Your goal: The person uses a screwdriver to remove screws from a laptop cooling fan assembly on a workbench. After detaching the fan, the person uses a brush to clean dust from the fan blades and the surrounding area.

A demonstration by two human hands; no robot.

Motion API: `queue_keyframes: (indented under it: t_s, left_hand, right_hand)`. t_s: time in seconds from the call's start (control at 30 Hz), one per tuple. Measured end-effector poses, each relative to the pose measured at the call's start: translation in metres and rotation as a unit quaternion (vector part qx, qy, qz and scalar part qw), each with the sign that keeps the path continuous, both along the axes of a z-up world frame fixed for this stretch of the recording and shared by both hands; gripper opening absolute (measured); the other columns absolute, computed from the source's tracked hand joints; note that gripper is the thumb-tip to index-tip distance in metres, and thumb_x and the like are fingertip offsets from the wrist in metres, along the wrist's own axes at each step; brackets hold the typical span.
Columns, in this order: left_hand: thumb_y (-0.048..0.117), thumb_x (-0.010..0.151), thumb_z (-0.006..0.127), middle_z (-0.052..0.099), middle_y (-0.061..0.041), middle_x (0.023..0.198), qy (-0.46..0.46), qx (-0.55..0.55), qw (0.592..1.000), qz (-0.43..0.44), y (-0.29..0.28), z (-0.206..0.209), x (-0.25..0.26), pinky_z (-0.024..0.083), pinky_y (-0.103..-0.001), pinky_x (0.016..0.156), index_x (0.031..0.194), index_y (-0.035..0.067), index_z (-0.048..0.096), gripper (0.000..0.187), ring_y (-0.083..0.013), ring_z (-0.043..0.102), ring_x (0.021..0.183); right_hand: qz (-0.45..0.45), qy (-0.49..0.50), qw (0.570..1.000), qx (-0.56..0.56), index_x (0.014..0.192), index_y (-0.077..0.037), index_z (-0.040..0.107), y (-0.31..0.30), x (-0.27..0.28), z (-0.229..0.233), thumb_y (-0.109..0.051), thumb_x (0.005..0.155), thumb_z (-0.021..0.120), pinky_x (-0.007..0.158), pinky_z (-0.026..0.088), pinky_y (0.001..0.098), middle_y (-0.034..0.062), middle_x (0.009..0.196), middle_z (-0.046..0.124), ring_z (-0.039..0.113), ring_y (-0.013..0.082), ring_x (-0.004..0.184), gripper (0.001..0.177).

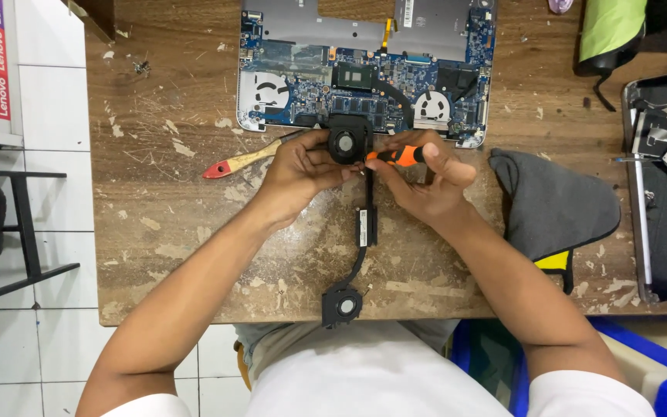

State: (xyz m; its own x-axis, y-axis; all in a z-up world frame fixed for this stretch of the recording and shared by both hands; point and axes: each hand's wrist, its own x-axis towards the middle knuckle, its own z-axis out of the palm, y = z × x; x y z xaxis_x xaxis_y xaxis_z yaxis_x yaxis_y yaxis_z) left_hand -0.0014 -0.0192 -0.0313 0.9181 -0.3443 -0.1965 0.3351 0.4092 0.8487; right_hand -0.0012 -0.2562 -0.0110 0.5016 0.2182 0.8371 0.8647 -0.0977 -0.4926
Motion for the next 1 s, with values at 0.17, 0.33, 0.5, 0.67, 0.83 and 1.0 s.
queue_keyframes:
  t_s: [0.17,0.33,0.5,0.67,0.83,1.0]
  left_hand:
    - [-0.02,0.084,0.081,0.08,-0.025,0.105,0.0,0.001,1.0,-0.003,-0.001,0.004,0.0,0.071,-0.047,0.093,0.136,-0.008,0.064,0.055,-0.0337,0.083,0.101]
    - [-0.02,0.086,0.081,0.08,-0.026,0.107,0.004,0.002,1.0,-0.006,-0.001,0.003,0.0,0.071,-0.047,0.094,0.135,-0.008,0.065,0.053,-0.0345,0.082,0.103]
    - [-0.013,0.088,0.081,0.081,-0.025,0.107,0.0,0.031,1.0,-0.008,-0.002,0.018,0.001,0.07,-0.048,0.095,0.137,-0.008,0.064,0.052,-0.0325,0.083,0.101]
    - [-0.012,0.091,0.079,0.08,-0.025,0.107,0.003,0.033,0.999,-0.006,-0.003,0.018,0.0,0.069,-0.051,0.096,0.139,-0.008,0.062,0.051,-0.0337,0.082,0.103]
    - [-0.012,0.091,0.078,0.079,-0.027,0.108,0.003,0.038,0.999,-0.004,-0.003,0.017,0.0,0.068,-0.054,0.097,0.14,-0.01,0.062,0.052,-0.036,0.081,0.104]
    - [-0.012,0.091,0.078,0.08,-0.025,0.107,0.01,0.031,0.999,0.004,-0.003,0.019,-0.001,0.068,-0.054,0.096,0.139,-0.009,0.063,0.05,-0.035,0.081,0.104]
  right_hand:
    - [0.029,0.022,0.998,0.045,0.155,-0.001,0.04,0.021,0.001,0.005,0.025,0.088,0.078,0.083,0.067,0.0596,0.0335,0.109,0.072,0.078,0.0483,0.096,0.081]
    - [0.011,0.109,0.994,0.023,0.138,0.005,0.061,0.007,-0.006,0.003,0.023,0.088,0.079,0.083,0.068,0.0524,0.0317,0.104,0.077,0.081,0.0455,0.093,0.056]
    - [-0.001,0.063,0.998,0.022,0.158,-0.008,0.048,0.005,0.001,-0.009,0.021,0.086,0.085,0.078,0.068,0.0493,0.0313,0.105,0.074,0.08,0.0454,0.092,0.086]
    - [0.032,0.08,0.996,0.024,0.152,-0.005,0.053,0.017,-0.006,0.012,0.024,0.089,0.077,0.076,0.068,0.0501,0.032,0.109,0.077,0.08,0.048,0.092,0.073]
    - [-0.02,0.045,0.999,0.01,0.159,-0.005,0.043,0.003,0.002,-0.023,0.015,0.091,0.085,0.072,0.066,0.0434,0.0302,0.1,0.072,0.078,0.0387,0.084,0.083]
    - [0.017,0.06,0.998,0.015,0.162,-0.006,0.038,0.02,-0.001,0.016,0.023,0.091,0.078,0.08,0.066,0.045,0.0293,0.113,0.075,0.079,0.0433,0.095,0.086]
